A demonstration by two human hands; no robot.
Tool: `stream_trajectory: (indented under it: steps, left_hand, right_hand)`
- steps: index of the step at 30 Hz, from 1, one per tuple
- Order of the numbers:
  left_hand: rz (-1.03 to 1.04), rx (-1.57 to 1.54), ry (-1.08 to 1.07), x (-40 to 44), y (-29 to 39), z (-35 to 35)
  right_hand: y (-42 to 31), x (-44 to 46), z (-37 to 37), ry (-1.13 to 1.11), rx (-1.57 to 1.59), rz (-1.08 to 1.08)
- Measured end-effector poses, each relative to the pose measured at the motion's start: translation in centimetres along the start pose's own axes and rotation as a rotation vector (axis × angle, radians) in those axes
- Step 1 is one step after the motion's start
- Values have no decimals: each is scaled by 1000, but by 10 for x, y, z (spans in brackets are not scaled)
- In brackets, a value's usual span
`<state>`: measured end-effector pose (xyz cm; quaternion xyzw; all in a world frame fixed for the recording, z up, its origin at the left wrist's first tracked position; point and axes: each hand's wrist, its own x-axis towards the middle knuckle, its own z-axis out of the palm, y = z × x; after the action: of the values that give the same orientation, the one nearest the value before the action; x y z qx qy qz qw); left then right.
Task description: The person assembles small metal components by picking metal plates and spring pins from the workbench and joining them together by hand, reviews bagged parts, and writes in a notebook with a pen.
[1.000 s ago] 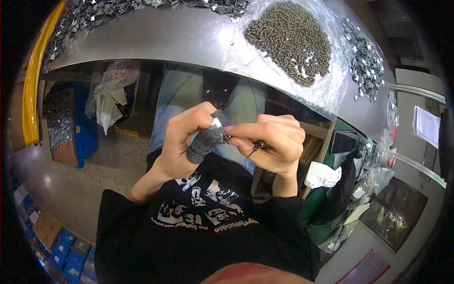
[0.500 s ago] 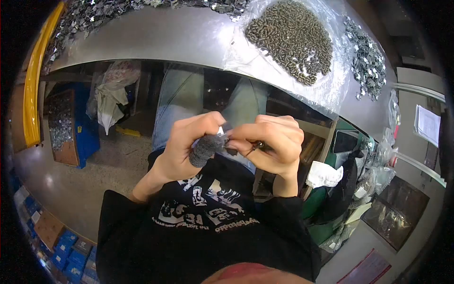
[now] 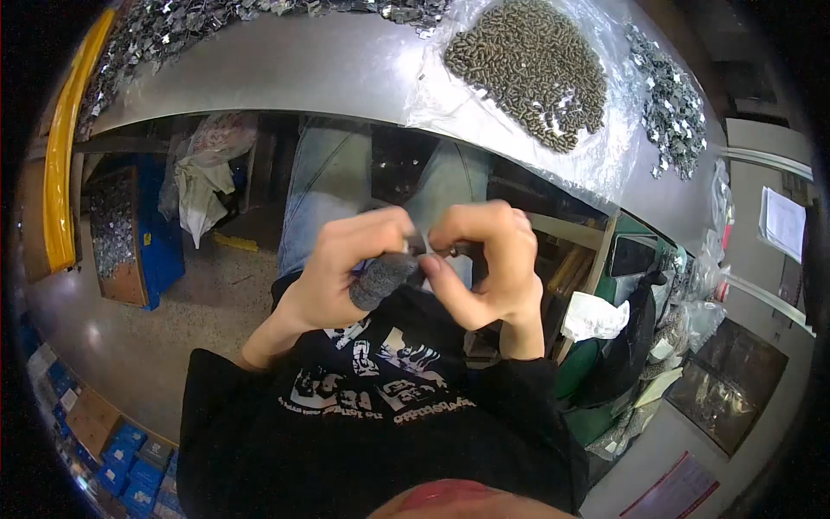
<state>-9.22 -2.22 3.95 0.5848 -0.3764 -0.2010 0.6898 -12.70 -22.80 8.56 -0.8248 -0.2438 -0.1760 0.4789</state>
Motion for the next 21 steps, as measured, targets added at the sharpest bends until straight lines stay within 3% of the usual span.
stream_trajectory:
  steps: [2,3,4,6,10,12,13,15,16,18,21]
  left_hand:
    - [-319,-476,-307,-4,-1,-3]
    - [-121,-496,-305,-7,-16,12]
    - [-197,-578,-409,-9,-24,13]
    - [-218,-619,-293,-11,-23,16]
    - [83,442,57,14,-16,-40]
    - [-9,635,535,33,-24,-65]
    - [-225,834,677,51,-15,-79]
    - [-55,1063,839,80,-36,-122]
    - [-190,1140,889,95,-34,-130]
    - [-29,1292,879,109,-47,-154]
    - [-148,1283,746,105,-49,-169]
  right_hand:
    - [4,-10,4,10,-145,-137]
    - [0,-6,5,49,-142,-246]
    - [-4,-3,0,-61,-58,-257]
    - [3,-2,-3,-113,-21,-181]
    - [29,-18,-36,2,-242,160]
    - [36,-25,-42,104,-159,197]
    - [35,-24,-42,113,-147,205]
    - [33,-19,-38,114,-173,176]
    - [32,-14,-35,105,-213,137]
    - [29,-7,-34,84,-254,123]
    - [24,-8,-37,79,-262,192]
